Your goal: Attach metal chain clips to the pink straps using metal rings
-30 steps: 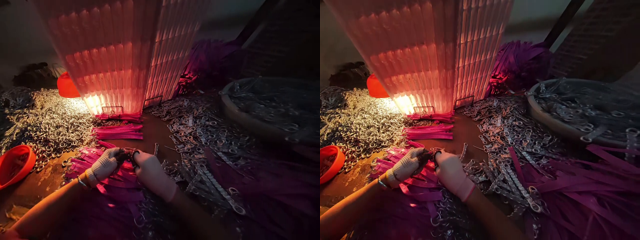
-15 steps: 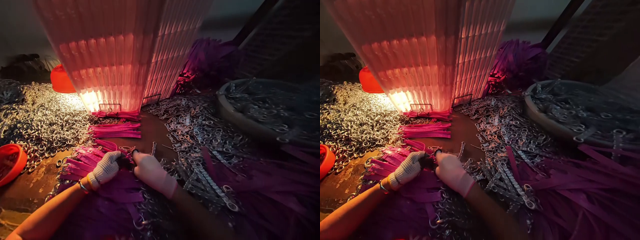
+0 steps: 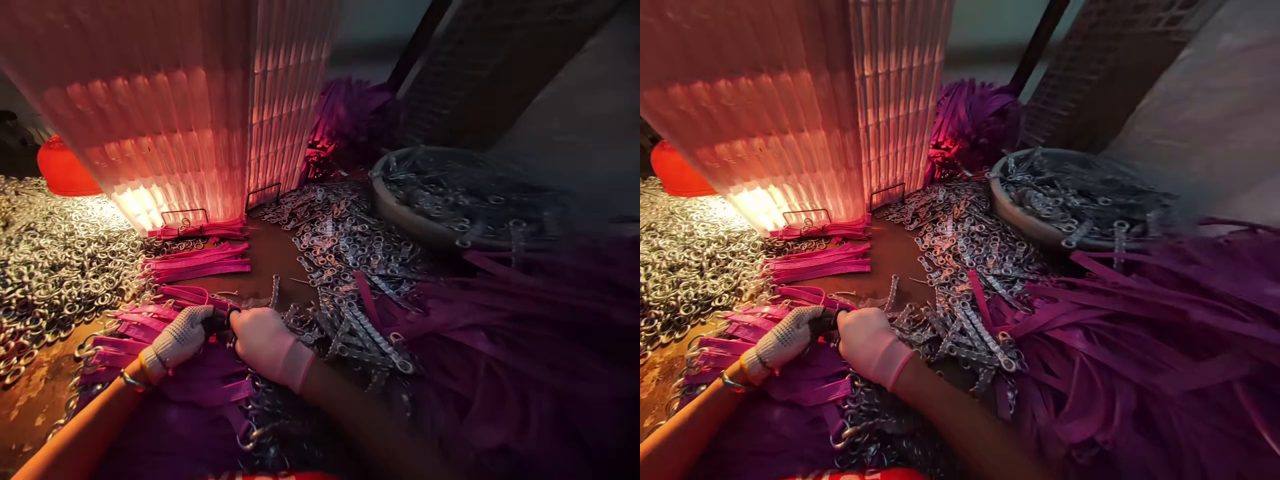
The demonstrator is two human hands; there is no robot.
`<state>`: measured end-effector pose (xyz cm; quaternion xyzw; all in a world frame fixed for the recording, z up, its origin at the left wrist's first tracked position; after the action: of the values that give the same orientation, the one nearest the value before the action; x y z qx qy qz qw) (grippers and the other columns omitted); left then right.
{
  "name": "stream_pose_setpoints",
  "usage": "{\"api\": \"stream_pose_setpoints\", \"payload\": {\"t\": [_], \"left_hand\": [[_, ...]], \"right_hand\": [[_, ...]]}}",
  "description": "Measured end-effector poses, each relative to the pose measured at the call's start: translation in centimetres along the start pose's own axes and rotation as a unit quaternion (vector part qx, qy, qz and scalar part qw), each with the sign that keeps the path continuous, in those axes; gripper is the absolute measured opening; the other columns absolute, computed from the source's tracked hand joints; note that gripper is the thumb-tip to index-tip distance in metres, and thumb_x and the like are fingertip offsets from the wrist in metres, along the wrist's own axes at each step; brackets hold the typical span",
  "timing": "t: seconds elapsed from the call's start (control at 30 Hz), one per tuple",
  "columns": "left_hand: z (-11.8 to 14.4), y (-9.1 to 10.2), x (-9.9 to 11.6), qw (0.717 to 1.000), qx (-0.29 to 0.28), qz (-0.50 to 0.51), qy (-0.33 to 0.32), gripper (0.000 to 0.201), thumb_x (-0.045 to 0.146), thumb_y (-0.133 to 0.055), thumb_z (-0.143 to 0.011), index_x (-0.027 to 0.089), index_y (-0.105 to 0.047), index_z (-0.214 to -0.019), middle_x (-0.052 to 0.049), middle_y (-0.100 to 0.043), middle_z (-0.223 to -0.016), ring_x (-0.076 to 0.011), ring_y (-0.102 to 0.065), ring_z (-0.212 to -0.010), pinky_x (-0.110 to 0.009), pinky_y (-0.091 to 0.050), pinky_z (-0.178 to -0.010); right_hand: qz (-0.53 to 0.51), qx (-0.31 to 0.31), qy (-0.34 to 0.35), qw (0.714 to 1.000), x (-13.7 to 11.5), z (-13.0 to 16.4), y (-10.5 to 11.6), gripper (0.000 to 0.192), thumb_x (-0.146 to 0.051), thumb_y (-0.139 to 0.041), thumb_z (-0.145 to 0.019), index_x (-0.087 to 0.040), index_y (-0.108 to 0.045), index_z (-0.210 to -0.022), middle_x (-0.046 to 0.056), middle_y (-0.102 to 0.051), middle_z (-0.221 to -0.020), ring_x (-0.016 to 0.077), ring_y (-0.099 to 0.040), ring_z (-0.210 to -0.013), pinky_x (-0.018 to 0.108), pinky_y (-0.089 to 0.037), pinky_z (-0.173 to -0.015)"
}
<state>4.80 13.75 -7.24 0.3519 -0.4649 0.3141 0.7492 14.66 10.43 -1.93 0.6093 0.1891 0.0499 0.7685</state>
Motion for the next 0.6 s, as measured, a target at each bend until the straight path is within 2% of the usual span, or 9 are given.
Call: {"api": "stream_pose_setpoints", "payload": {"t": [0.07,0.13,0.2,0.27,0.33,0.4,0.47,0.53,0.6], "left_hand": [[0.0,-0.4,0.6,0.999,-0.023,-0.021,-0.006,0.015,0.025,-0.065,-0.079,0.014,-0.074,-0.084,-0.004,-0.07,-0.078,-0.0146,-0.057,-0.071,-0.022,-0.044,-0.065],[0.2,0.0,1.5,1.0,0.006,-0.013,-0.018,0.026,0.033,-0.065,-0.082,0.013,-0.073,-0.097,-0.006,-0.071,-0.083,-0.012,-0.056,-0.063,-0.021,-0.042,-0.056],[0.5,0.4,2.1,0.997,0.056,0.053,-0.015,0.037,0.041,-0.065,-0.083,0.013,-0.07,-0.107,-0.006,-0.07,-0.083,-0.0069,-0.047,-0.048,-0.019,-0.033,-0.044],[0.7,-0.1,2.0,0.985,0.059,0.162,0.016,0.045,0.05,-0.063,-0.084,0.012,-0.068,-0.108,-0.004,-0.067,-0.076,-0.0025,-0.034,-0.038,-0.018,-0.024,-0.036],[0.8,-2.2,1.6,0.955,-0.004,0.287,0.081,0.053,0.057,-0.061,-0.083,0.011,-0.067,-0.108,-0.002,-0.064,-0.073,-0.0014,-0.029,-0.034,-0.018,-0.019,-0.034],[1.4,-4.1,1.6,0.909,-0.074,0.386,0.139,0.057,0.059,-0.059,-0.083,0.009,-0.066,-0.109,-0.006,-0.066,-0.075,-0.0029,-0.035,-0.035,-0.019,-0.02,-0.034],[2.0,-4.8,1.8,0.883,-0.101,0.427,0.166,0.049,0.049,-0.059,-0.084,0.007,-0.066,-0.108,-0.01,-0.068,-0.08,-0.0048,-0.043,-0.039,-0.019,-0.023,-0.035],[2.6,-4.5,1.6,0.892,-0.083,0.411,0.171,0.035,0.031,-0.062,-0.08,0.007,-0.066,-0.106,-0.008,-0.068,-0.077,-0.0038,-0.042,-0.038,-0.018,-0.023,-0.035],[3.0,-3.8,1.5,0.917,-0.051,0.362,0.158,0.03,0.02,-0.063,-0.077,0.01,-0.063,-0.105,-0.002,-0.065,-0.07,-0.0017,-0.037,-0.035,-0.016,-0.022,-0.034]], "right_hand": [[-0.004,0.046,-0.019,0.999,1.9,1.6,1.2,0.02,-0.02,-0.055,-0.083,-0.016,-0.068,-0.098,0.014,-0.07,-0.103,0.0287,-0.064,-0.096,0.036,-0.046,-0.077],[-0.007,0.098,-0.097,0.99,6.0,3.7,2.2,0.021,-0.017,-0.055,-0.084,-0.015,-0.068,-0.1,0.015,-0.067,-0.109,0.0274,-0.061,-0.1,0.035,-0.044,-0.082],[0.016,0.113,-0.208,0.971,10.8,6.1,1.8,0.022,-0.01,-0.053,-0.083,-0.012,-0.068,-0.099,0.017,-0.067,-0.105,0.0265,-0.061,-0.095,0.034,-0.043,-0.081],[0.061,0.094,-0.257,0.96,14.0,7.5,0.2,0.021,-0.006,-0.053,-0.078,-0.01,-0.067,-0.092,0.019,-0.067,-0.099,0.0285,-0.061,-0.09,0.035,-0.043,-0.076],[0.087,0.087,-0.242,0.962,15.1,7.8,-1.8,0.019,-0.002,-0.051,-0.075,-0.013,-0.066,-0.082,0.018,-0.067,-0.093,0.0281,-0.061,-0.086,0.034,-0.042,-0.073],[0.101,0.114,-0.218,0.964,15.5,8.0,-3.2,0.02,-0.001,-0.049,-0.074,-0.016,-0.062,-0.074,0.015,-0.066,-0.086,0.026,-0.06,-0.081,0.033,-0.042,-0.071],[0.097,0.156,-0.209,0.961,15.9,8.7,-3.9,0.021,-0.001,-0.047,-0.073,-0.019,-0.057,-0.07,0.012,-0.064,-0.08,0.0242,-0.059,-0.074,0.032,-0.042,-0.068],[0.072,0.188,-0.21,0.957,16.6,9.6,-4.2,0.021,-0.003,-0.046,-0.071,-0.022,-0.054,-0.068,0.009,-0.061,-0.071,0.024,-0.057,-0.068,0.033,-0.042,-0.064],[0.029,0.208,-0.201,0.957,17.1,10.4,-4.0,0.021,-0.005,-0.043,-0.071,-0.023,-0.053,-0.067,0.009,-0.059,-0.066,0.0248,-0.056,-0.065,0.034,-0.043,-0.062]]}}
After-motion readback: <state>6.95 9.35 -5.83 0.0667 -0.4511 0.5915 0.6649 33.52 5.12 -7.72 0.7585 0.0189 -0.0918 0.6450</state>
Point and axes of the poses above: each hand's wrist, its own z-axis away from the middle knuckle, its own y-axis out of the back of the hand, x = y × z, the point moved 10 cm from there along -z, towards the middle knuckle
